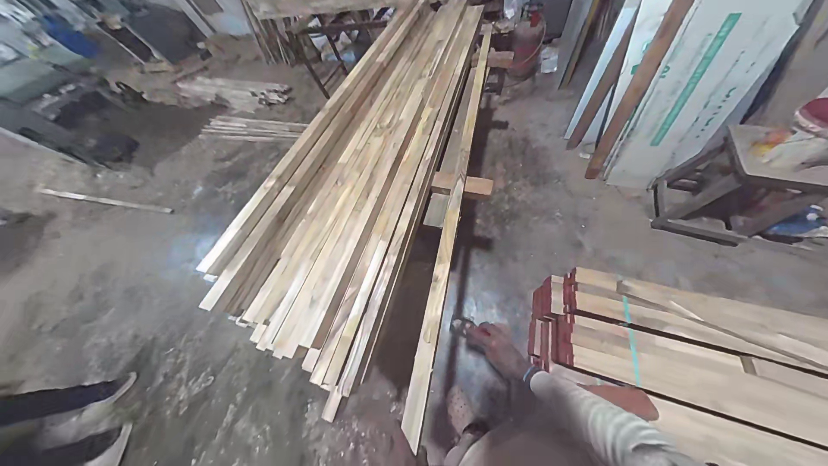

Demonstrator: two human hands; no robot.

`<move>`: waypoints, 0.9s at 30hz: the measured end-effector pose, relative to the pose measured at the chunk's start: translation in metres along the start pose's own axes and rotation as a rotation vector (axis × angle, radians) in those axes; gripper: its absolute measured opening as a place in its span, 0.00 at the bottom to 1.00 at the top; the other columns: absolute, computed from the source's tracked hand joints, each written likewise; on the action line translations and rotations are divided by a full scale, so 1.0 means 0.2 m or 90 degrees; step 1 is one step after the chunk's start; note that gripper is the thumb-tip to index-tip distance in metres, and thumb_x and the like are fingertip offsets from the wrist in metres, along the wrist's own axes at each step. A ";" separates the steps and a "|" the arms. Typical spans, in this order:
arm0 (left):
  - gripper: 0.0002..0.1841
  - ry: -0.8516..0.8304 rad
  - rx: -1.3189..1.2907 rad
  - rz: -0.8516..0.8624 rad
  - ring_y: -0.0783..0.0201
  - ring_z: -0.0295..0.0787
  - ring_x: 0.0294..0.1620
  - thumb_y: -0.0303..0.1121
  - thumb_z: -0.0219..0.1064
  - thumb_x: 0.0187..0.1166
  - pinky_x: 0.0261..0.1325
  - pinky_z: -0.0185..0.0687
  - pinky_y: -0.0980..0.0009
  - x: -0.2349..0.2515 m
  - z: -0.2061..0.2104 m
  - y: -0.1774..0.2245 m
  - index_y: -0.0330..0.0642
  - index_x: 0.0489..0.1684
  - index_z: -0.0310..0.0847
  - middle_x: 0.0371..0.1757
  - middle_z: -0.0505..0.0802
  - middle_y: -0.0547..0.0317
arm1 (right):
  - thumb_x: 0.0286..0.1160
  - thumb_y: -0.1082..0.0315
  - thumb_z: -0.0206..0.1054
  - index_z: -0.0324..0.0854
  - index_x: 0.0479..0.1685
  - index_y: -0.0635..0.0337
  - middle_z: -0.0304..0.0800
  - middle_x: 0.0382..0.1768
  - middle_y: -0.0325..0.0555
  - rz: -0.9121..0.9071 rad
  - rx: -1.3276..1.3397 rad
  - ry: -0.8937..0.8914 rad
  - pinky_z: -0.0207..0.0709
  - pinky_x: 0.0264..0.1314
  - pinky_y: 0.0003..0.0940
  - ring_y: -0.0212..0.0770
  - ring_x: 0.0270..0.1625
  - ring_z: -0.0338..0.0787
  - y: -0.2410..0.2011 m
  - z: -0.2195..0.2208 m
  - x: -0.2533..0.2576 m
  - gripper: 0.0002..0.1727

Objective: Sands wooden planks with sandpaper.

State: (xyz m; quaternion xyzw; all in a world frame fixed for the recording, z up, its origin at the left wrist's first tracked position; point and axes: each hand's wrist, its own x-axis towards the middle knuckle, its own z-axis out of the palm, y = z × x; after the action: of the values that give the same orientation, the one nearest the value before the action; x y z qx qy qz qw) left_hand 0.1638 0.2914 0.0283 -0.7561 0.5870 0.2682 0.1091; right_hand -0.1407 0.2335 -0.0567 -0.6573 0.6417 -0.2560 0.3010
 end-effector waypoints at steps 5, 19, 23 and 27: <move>0.48 -0.079 -0.067 0.006 0.34 0.83 0.72 0.36 0.78 0.68 0.75 0.75 0.36 0.06 -0.06 0.00 0.30 0.90 0.52 0.72 0.84 0.28 | 0.93 0.57 0.51 0.83 0.63 0.63 0.93 0.49 0.55 0.137 0.172 -0.006 0.84 0.64 0.48 0.49 0.53 0.93 -0.33 -0.18 0.39 0.21; 0.44 -0.014 -0.035 -0.114 0.34 0.82 0.73 0.38 0.78 0.69 0.71 0.74 0.30 0.18 -0.01 0.03 0.45 0.90 0.60 0.75 0.84 0.37 | 0.93 0.52 0.48 0.85 0.68 0.58 0.94 0.53 0.61 0.065 -0.149 -0.087 0.83 0.62 0.59 0.60 0.57 0.94 0.04 -0.50 0.49 0.26; 0.42 0.102 0.004 -0.161 0.26 0.76 0.75 0.38 0.81 0.64 0.68 0.69 0.22 0.15 0.03 0.11 0.47 0.84 0.69 0.73 0.83 0.32 | 0.80 0.35 0.59 0.82 0.78 0.37 0.87 0.55 0.65 -0.146 -0.212 -0.061 0.75 0.64 0.65 0.65 0.57 0.85 0.15 -0.71 0.96 0.31; 0.48 0.200 0.010 -0.311 0.19 0.62 0.83 0.51 0.87 0.52 0.72 0.58 0.17 0.08 0.10 0.11 0.51 0.82 0.73 0.83 0.71 0.25 | 0.81 0.35 0.56 0.88 0.67 0.28 0.89 0.47 0.56 -0.354 -0.346 -0.130 0.78 0.55 0.61 0.61 0.52 0.87 0.07 -0.71 1.14 0.25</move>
State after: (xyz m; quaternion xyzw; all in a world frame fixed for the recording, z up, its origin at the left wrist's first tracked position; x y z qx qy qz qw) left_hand 0.1401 0.2813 0.0056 -0.9065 0.3990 0.1093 0.0844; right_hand -0.2433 -0.0033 0.0192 -0.8835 0.4506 -0.0821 0.0977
